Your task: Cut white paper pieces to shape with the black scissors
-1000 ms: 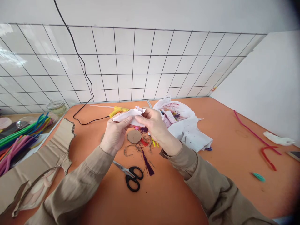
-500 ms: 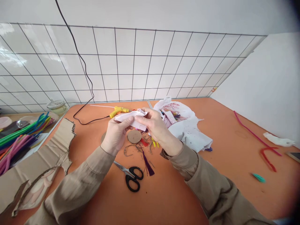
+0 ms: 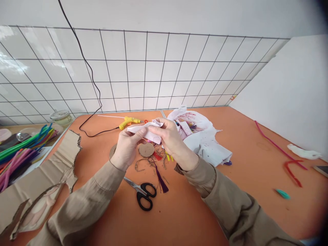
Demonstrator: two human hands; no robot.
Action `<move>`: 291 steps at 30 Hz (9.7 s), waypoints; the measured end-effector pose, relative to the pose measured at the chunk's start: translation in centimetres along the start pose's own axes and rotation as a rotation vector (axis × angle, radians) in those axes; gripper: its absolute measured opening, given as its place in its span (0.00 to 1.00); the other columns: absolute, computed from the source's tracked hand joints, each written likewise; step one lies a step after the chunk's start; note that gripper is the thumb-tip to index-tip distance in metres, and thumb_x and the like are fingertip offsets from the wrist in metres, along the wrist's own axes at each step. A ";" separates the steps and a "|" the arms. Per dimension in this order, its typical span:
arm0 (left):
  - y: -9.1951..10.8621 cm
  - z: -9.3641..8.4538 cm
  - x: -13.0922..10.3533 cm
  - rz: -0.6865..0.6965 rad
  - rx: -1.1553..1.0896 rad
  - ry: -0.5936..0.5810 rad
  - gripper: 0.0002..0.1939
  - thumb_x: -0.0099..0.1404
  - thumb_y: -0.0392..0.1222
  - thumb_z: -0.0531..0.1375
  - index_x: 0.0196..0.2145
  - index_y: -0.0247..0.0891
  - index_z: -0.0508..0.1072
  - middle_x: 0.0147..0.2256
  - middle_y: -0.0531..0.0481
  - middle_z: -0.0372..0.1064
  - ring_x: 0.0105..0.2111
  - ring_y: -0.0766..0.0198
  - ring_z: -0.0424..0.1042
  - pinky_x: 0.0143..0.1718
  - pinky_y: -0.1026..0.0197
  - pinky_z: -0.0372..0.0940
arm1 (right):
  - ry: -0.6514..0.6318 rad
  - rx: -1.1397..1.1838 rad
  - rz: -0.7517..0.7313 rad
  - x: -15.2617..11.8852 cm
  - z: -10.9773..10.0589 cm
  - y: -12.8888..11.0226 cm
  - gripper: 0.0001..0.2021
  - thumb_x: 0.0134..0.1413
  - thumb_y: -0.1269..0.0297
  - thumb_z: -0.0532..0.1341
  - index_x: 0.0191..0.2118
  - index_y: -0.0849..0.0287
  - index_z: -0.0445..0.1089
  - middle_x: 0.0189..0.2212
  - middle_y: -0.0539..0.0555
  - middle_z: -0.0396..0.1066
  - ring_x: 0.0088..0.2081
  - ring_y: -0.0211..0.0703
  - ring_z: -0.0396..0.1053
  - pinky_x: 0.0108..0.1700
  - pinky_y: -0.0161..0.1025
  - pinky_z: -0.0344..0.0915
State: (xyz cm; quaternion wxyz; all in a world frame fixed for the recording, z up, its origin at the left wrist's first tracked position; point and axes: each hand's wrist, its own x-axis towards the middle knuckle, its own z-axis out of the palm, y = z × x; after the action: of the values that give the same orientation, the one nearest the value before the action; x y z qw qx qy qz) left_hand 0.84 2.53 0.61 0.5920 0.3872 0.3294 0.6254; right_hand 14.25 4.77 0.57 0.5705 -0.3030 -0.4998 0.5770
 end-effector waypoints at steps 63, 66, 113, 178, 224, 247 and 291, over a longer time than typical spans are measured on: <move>1.9 -2.7 1.5 -0.232 0.153 -0.306 0.26 0.58 0.63 0.61 0.28 0.34 0.80 0.24 0.40 0.75 0.22 0.59 0.73 0.23 0.61 0.66 | -0.165 -0.044 0.128 0.7 -1.6 -1.3 0.05 0.34 0.69 0.66 0.23 0.60 0.70 0.17 0.45 0.64 0.18 0.31 0.58 0.21 0.32 0.51; 1.2 -2.5 1.5 -0.302 0.218 -0.322 0.28 0.57 0.66 0.61 0.27 0.35 0.79 0.21 0.42 0.73 0.17 0.63 0.69 0.18 0.63 0.62 | -0.202 -0.081 0.124 0.6 -1.6 -1.2 0.04 0.36 0.69 0.65 0.24 0.60 0.70 0.16 0.44 0.64 0.18 0.31 0.56 0.21 0.32 0.50; 0.4 -0.9 0.5 -0.130 0.142 -0.098 0.20 0.51 0.54 0.70 0.26 0.32 0.75 0.20 0.50 0.67 0.19 0.71 0.63 0.19 0.69 0.59 | -0.179 -0.183 0.148 0.5 -1.0 -1.3 0.12 0.44 0.58 0.68 0.25 0.61 0.68 0.19 0.47 0.69 0.20 0.33 0.65 0.24 0.32 0.58; 1.0 -1.1 0.5 -0.071 0.330 -0.119 0.16 0.50 0.49 0.71 0.24 0.31 0.77 0.20 0.46 0.73 0.18 0.69 0.69 0.20 0.68 0.63 | 0.001 -0.226 0.059 0.0 -0.7 -1.4 0.14 0.41 0.58 0.70 0.23 0.60 0.67 0.17 0.46 0.65 0.19 0.34 0.61 0.21 0.33 0.56; 2.4 -2.1 1.1 -0.186 0.106 -0.294 0.10 0.50 0.41 0.74 0.28 0.33 0.81 0.21 0.51 0.74 0.19 0.72 0.69 0.20 0.70 0.65 | -0.231 -0.176 0.086 0.2 -2.1 -2.1 0.12 0.42 0.60 0.71 0.28 0.63 0.73 0.21 0.47 0.70 0.21 0.32 0.65 0.24 0.32 0.62; 3.2 -2.9 1.1 -0.139 0.152 -0.359 0.10 0.49 0.41 0.74 0.30 0.37 0.83 0.23 0.49 0.75 0.21 0.66 0.71 0.22 0.64 0.68 | -0.334 -0.068 0.116 0.7 -2.6 -2.4 0.06 0.39 0.65 0.65 0.27 0.61 0.75 0.21 0.50 0.71 0.22 0.36 0.67 0.26 0.35 0.64; 1.4 -1.1 0.3 -0.056 0.390 -0.189 0.20 0.53 0.51 0.71 0.20 0.34 0.71 0.16 0.52 0.66 0.16 0.73 0.61 0.18 0.68 0.55 | -0.288 -0.278 0.197 0.1 -1.2 -1.4 0.13 0.43 0.59 0.69 0.25 0.62 0.68 0.20 0.49 0.68 0.22 0.35 0.66 0.23 0.31 0.60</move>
State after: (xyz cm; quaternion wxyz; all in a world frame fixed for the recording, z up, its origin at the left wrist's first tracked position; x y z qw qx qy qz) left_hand -0.80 2.72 1.29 0.5513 0.5420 0.3979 0.4939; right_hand 15.81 4.96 1.51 0.3870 -0.3407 -0.6187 0.5928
